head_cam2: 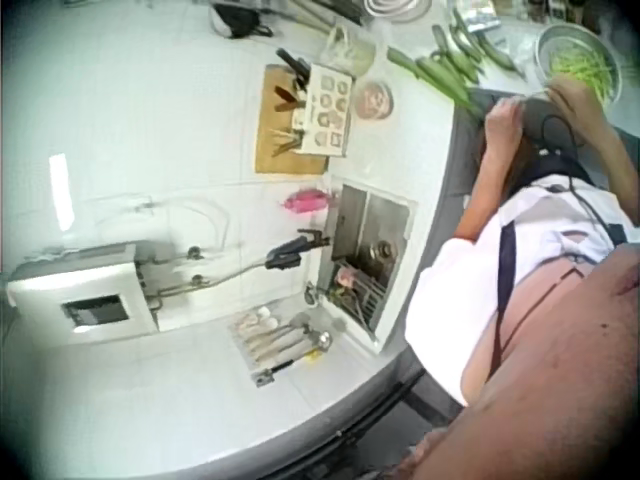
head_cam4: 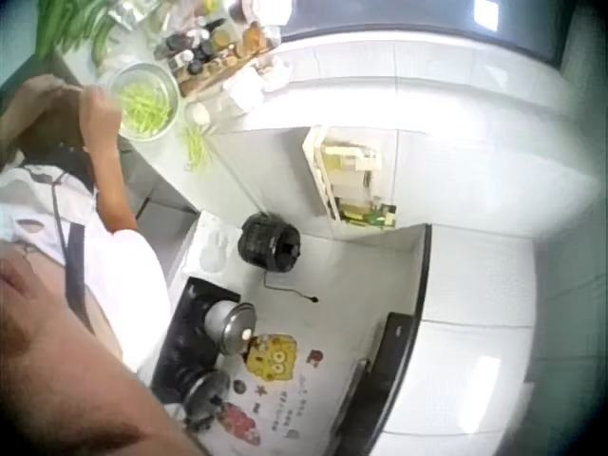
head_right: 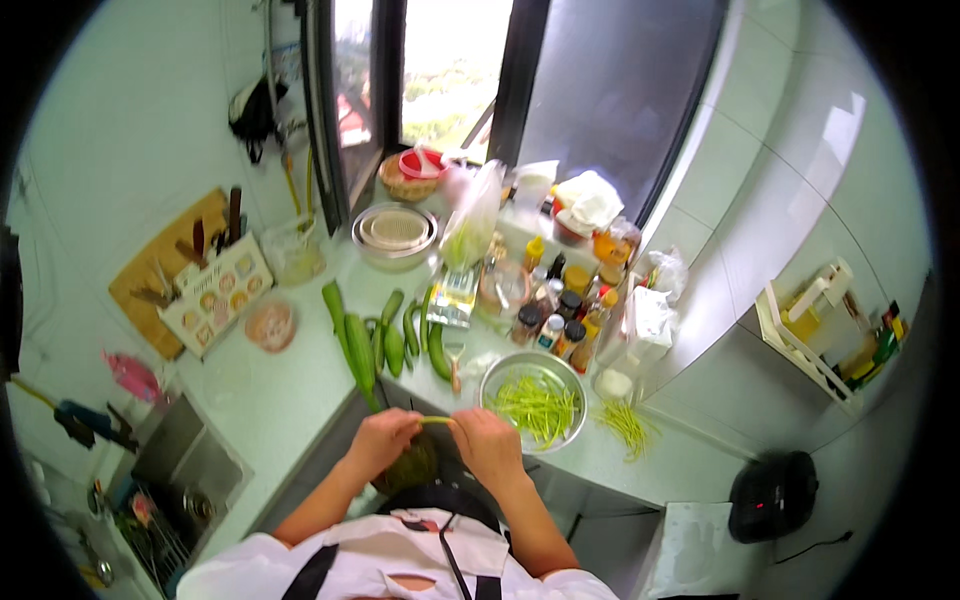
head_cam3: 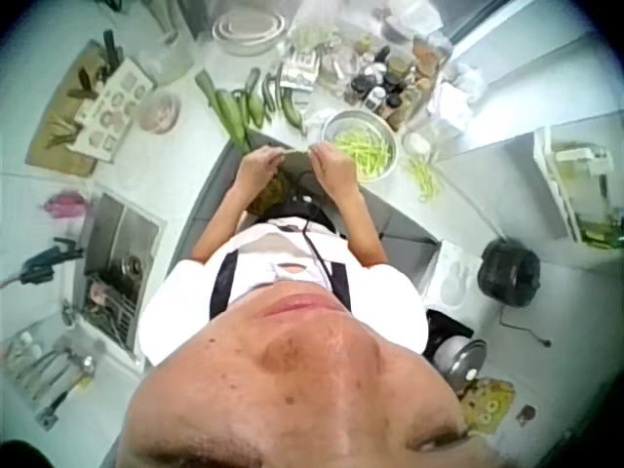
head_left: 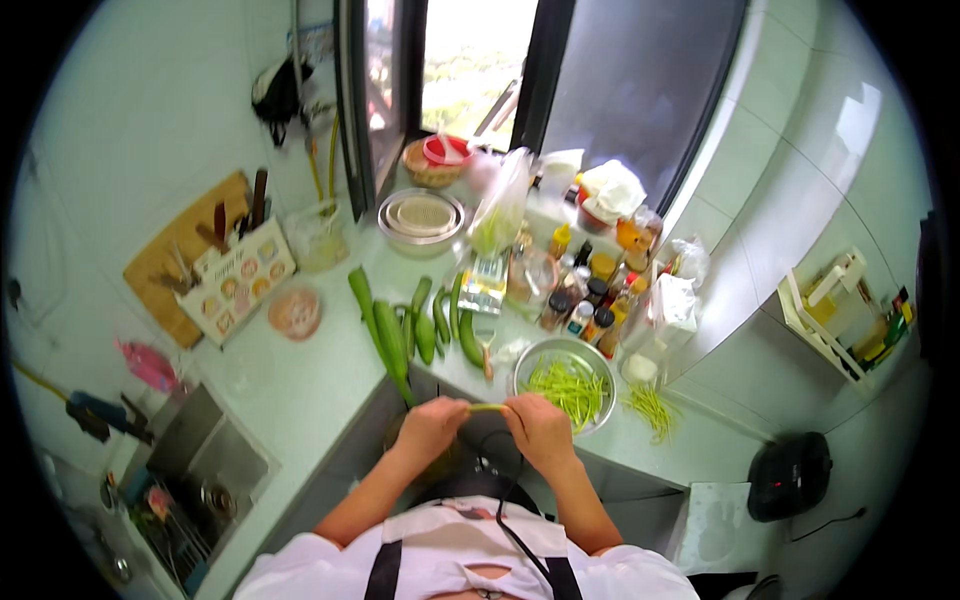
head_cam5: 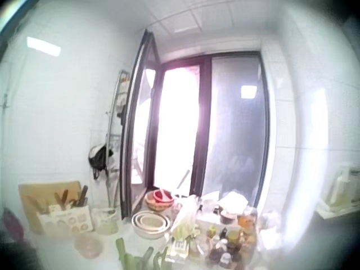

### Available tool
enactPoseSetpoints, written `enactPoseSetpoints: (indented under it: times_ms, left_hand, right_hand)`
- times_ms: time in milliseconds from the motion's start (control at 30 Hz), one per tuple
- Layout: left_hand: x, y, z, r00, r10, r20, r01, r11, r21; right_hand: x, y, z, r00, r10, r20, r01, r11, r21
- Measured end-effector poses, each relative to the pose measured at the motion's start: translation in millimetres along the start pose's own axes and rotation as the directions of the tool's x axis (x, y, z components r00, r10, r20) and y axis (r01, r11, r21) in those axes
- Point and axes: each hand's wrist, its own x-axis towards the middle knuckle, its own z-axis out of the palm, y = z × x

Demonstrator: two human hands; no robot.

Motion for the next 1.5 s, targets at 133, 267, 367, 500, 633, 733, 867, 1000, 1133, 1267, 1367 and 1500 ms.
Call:
enactPoseSetpoints:
  times_ms: [133, 267, 367, 500, 633, 733, 867, 1000, 1133, 1267, 1367, 1500]
  left_hand:
    - [3, 7, -10, 1.000, 0.006, 0.001, -0.006, 0.992, -0.126]
    - [-1, 10, 0, 0.995, 0.067, 0.067, -0.055, 0.983, -0.173]
    - [-1, 21, -2, 0.984, -0.024, 0.177, 0.075, 0.955, -0.286]
    - [-6, 28, -3, 0.943, -0.246, 0.224, 0.329, 0.794, -0.511]
    - [-9, 19, 4, 0.921, -0.361, 0.144, 0.364, 0.673, -0.644]
    - [-5, 19, 14, 0.899, -0.434, 0.054, 0.379, 0.712, -0.591]
    - [-12, 16, 17, 0.948, -0.306, -0.088, 0.276, 0.928, -0.249]
    - [-10, 17, 21, 0.992, 0.027, -0.120, -0.022, 0.999, 0.045]
    - [-14, 27, 18, 0.998, 0.060, 0.004, -0.060, 0.996, -0.067]
    - [-18, 43, 10, 0.989, 0.084, 0.119, -0.050, 0.964, -0.262]
    - [-14, 47, 8, 0.986, 0.106, 0.126, -0.063, 0.950, -0.305]
    - [-14, 41, 8, 0.993, 0.093, 0.079, -0.084, 0.990, -0.113]
  right_hand:
    - [1, 16, 11, 0.995, 0.033, -0.097, -0.027, 0.998, 0.056]
    - [-16, 22, 11, 0.984, 0.146, -0.105, -0.132, 0.983, 0.128]
    - [-20, 33, 15, 0.970, 0.240, -0.047, -0.228, 0.957, 0.177]
    - [-23, 27, 18, 0.950, 0.284, 0.128, -0.292, 0.955, 0.048]
    - [-33, 8, 24, 0.935, 0.197, 0.294, -0.235, 0.967, 0.099]
    - [-37, 2, 18, 0.971, 0.075, 0.225, -0.096, 0.992, 0.083]
    - [-29, -5, 4, 0.977, -0.097, 0.192, 0.087, 0.995, 0.057]
    - [-21, 5, 0, 0.997, -0.049, 0.062, 0.039, 0.989, 0.145]
    - [-17, 26, 3, 0.988, 0.148, -0.033, -0.140, 0.975, 0.171]
    - [-19, 49, 13, 0.948, 0.277, 0.154, -0.308, 0.921, 0.238]
    - [-26, 60, 26, 0.915, 0.281, 0.291, -0.385, 0.824, 0.416]
    - [-26, 53, 21, 0.893, 0.335, 0.301, -0.441, 0.786, 0.433]
